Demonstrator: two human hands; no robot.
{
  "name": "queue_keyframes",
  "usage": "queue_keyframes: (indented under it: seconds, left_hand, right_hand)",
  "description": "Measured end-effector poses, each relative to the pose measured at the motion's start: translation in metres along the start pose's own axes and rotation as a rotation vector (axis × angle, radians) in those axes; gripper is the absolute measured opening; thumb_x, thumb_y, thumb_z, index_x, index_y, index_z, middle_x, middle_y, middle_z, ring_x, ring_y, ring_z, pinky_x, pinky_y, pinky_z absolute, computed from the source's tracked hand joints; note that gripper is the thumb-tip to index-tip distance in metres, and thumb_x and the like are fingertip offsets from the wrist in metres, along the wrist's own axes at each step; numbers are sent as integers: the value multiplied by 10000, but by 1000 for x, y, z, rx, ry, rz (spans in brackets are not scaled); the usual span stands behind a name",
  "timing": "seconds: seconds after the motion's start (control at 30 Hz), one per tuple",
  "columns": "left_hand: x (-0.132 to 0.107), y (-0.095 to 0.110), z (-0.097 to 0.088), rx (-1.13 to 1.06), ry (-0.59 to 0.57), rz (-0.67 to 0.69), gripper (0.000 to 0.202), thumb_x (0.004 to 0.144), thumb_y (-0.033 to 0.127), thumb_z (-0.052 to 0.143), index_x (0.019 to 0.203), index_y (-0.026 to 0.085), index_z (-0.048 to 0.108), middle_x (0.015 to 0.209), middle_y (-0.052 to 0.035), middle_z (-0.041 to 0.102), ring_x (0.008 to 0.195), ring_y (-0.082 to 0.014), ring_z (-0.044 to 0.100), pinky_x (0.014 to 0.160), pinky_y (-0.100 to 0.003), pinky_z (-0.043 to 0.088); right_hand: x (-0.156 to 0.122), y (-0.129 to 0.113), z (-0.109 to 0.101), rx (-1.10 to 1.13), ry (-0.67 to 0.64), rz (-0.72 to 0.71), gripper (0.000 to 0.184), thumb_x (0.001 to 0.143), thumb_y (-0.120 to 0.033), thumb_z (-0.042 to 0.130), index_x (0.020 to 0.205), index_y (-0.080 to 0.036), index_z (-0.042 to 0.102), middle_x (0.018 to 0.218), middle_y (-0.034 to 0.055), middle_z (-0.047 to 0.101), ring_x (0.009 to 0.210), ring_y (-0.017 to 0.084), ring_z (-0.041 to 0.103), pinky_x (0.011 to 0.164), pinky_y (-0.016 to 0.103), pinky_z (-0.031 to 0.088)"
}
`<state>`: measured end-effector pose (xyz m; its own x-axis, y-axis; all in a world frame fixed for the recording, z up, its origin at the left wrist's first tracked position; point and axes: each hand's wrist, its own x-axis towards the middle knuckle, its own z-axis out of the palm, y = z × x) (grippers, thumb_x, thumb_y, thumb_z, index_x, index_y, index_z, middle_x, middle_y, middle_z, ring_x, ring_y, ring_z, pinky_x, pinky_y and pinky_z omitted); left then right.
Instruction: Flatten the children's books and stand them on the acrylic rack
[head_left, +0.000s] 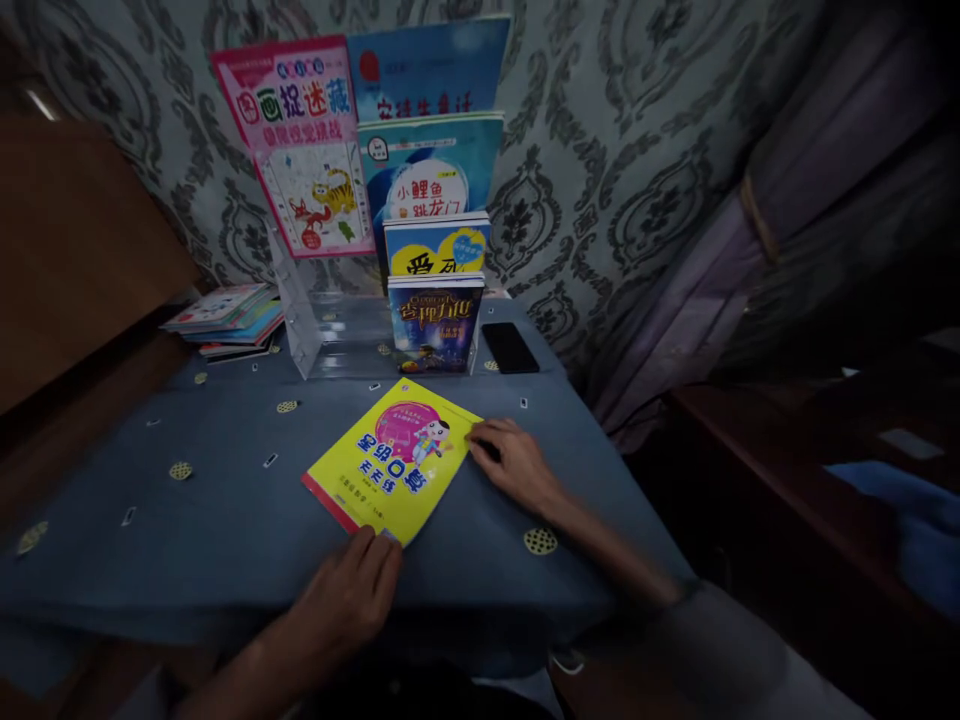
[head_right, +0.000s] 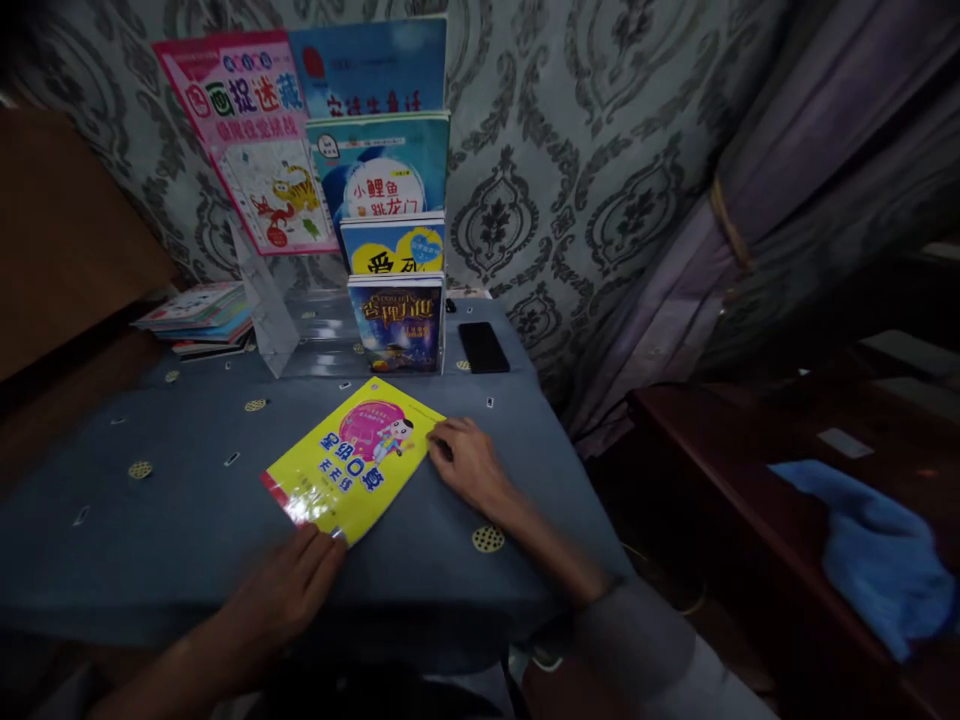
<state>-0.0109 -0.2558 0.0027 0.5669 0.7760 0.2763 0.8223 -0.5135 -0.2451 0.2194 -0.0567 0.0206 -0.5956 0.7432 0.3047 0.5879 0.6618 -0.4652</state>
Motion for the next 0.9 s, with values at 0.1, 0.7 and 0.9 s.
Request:
queue_keyframes:
  seconds: [0.1, 0.7, 0.9]
  left_hand:
    - [28, 5, 2, 10, 19, 32, 305, 913, 30, 466, 1179, 77, 607, 952, -143, 685, 909, -257, 661, 814, -370, 563]
    - [74, -4, -15, -365, -100, -109, 174, 1000, 180, 464, 972, 149, 633, 987, -102, 656, 928, -248, 592, 856, -445, 537]
    - [74, -15, -13, -502, -76, -100, 266, 1018, 185, 427, 986, 155, 689, 969, -96, 683, 932, -221, 625, 863, -429, 560]
  right_hand:
    - [23, 4, 4, 30, -44, -30, 239, 895, -161, 533, 999, -150, 748, 1102, 137, 748, 1037, 263, 683, 955, 427, 509]
    - [-9, -6, 38, 180, -75, -161, 315, 915, -284, 597, 1199, -178, 680, 1389, 143, 606, 1377, 265, 474, 1132, 512, 377]
    - [-19, -12, 35, 186, -112, -180, 325, 918, -290, 615, 1222, -190, 670, 1430, 136, 572, 1378, 270, 470, 1123, 523, 375]
